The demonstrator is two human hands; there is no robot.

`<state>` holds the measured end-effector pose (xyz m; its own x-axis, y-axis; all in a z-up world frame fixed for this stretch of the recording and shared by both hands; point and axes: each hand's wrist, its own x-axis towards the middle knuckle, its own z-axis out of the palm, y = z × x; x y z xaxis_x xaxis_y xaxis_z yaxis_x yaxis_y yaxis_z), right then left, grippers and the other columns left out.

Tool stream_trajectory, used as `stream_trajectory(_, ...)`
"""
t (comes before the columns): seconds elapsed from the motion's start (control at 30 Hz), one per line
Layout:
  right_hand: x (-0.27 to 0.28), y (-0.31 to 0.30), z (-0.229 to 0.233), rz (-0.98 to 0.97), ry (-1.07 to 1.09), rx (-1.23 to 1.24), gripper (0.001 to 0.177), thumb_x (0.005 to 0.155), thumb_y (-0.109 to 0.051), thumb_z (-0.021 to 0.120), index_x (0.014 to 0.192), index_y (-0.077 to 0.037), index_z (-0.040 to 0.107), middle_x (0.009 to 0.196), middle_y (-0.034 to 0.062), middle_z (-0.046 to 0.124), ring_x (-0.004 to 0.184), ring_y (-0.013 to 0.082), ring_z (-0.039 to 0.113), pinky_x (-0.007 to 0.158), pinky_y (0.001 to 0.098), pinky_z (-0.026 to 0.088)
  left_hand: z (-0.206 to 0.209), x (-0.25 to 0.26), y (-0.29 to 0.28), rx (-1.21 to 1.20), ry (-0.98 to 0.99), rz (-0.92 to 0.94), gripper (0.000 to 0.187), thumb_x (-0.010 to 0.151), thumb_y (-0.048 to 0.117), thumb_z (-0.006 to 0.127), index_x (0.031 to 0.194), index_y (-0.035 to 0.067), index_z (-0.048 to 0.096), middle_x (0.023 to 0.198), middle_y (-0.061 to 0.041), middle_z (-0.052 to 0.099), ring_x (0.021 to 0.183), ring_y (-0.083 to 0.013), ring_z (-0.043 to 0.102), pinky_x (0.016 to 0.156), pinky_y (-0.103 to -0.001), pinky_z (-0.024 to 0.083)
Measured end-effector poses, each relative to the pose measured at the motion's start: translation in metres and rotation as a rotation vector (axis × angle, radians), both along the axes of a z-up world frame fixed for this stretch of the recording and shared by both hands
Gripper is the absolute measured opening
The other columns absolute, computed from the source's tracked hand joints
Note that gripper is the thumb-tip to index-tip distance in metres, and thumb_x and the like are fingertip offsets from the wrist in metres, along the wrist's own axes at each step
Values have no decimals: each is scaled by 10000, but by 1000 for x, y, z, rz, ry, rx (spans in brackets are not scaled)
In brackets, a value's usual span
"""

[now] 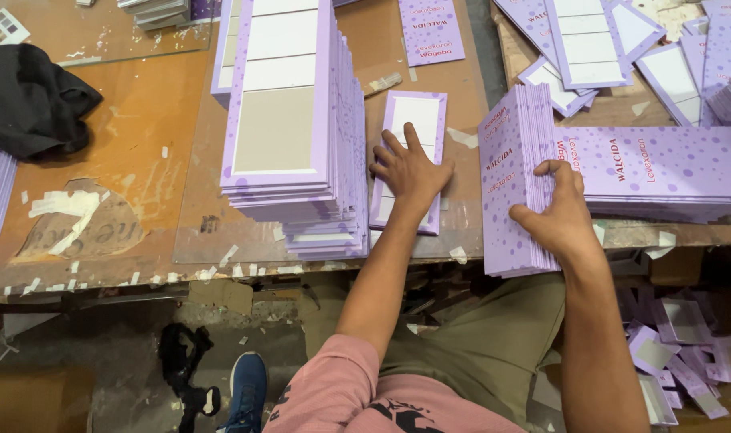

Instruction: The person sits at a table and repeatedly picks up purple rectangular paper sheets, aligns them, and places them into a growing stack. The person occasionally adjusts the stack to keep it even.

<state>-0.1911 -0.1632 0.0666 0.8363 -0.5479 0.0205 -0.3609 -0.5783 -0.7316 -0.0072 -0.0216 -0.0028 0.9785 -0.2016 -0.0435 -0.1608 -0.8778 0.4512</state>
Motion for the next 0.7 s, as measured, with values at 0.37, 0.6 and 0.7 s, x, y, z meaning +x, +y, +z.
stream_trajectory(0.37,-4,3,1,-1,14,-7,678,677,-124,804,1274,-114,483,1303,209,455,1222,393,504,1001,442,472,24,-17,7,2,48,72,1086,668,586,793,1537,151,308,1573,-326,215,1388,-530,269,1075,-695,246)
stream_trajectory(0.6,1,3,6,-53,49,60,672,684,-136,779,1283,-133,474,1303,198,467,1183,373,546,959,451,506,1,-4,3,33,-6,5,1109,706,612,790,1537,143,224,1587,-361,109,1431,-589,153,1043,-746,175)
stream_trajectory(0.7,-4,4,3,-34,43,50,686,676,-136,786,1287,-129,474,1292,211,464,1181,380,535,964,448,503,-6,-27,-4,4,-353,-81,1107,760,595,792,1578,149,192,1585,-353,127,1416,-574,185,1005,-775,166)
